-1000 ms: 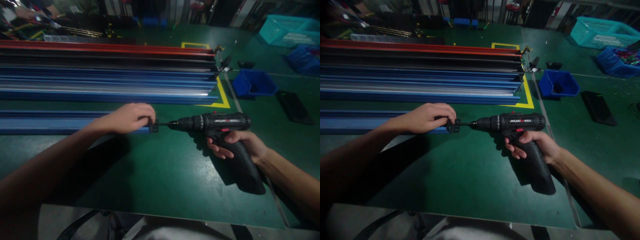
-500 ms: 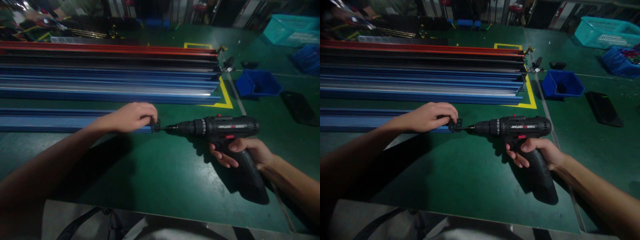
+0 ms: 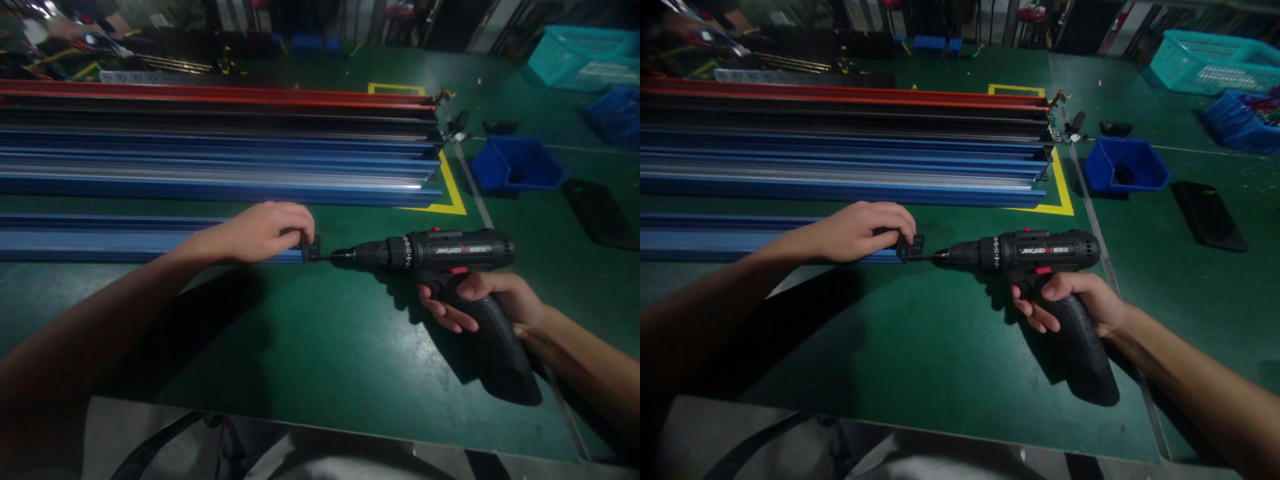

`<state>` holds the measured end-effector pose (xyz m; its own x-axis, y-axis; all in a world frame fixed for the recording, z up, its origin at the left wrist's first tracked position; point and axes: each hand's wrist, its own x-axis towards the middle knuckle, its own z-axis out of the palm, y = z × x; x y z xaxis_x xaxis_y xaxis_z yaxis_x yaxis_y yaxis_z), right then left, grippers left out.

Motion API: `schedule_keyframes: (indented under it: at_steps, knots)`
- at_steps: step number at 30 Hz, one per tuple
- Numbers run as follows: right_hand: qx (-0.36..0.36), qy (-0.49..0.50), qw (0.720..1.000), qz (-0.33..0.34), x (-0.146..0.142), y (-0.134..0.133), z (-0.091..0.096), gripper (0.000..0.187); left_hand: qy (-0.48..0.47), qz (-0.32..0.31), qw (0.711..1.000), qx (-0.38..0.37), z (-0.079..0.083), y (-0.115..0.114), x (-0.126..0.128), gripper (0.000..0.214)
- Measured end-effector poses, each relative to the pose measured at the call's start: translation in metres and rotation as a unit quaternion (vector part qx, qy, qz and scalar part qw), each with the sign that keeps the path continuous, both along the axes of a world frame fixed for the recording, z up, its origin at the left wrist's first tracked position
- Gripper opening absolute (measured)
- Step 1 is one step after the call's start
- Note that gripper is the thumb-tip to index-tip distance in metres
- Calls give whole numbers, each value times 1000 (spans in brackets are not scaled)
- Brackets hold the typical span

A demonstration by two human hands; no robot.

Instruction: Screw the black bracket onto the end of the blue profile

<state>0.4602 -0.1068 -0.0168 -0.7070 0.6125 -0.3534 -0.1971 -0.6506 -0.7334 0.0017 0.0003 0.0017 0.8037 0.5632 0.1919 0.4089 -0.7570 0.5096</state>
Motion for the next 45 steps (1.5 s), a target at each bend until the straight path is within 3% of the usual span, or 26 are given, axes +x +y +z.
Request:
schedule_keyframes:
  at_steps: [11, 17, 25, 45]
  knots:
    - [-3, 4, 1000, 16, -1, 4, -1, 44, -4, 1, 1000, -4, -3, 2, 2, 31]
    - [-8, 14, 999, 41, -2, 6, -2, 56, -24, -2, 1000, 9, -5, 3, 3, 29]
    - [0, -12, 999, 34, -1, 10, 3, 33, -8, 3, 1000, 0, -2, 3, 4, 30]
    - [-2, -7, 999, 47, -3, 7, -1, 30, -12, 7, 1000, 8, -5, 5, 4, 29]
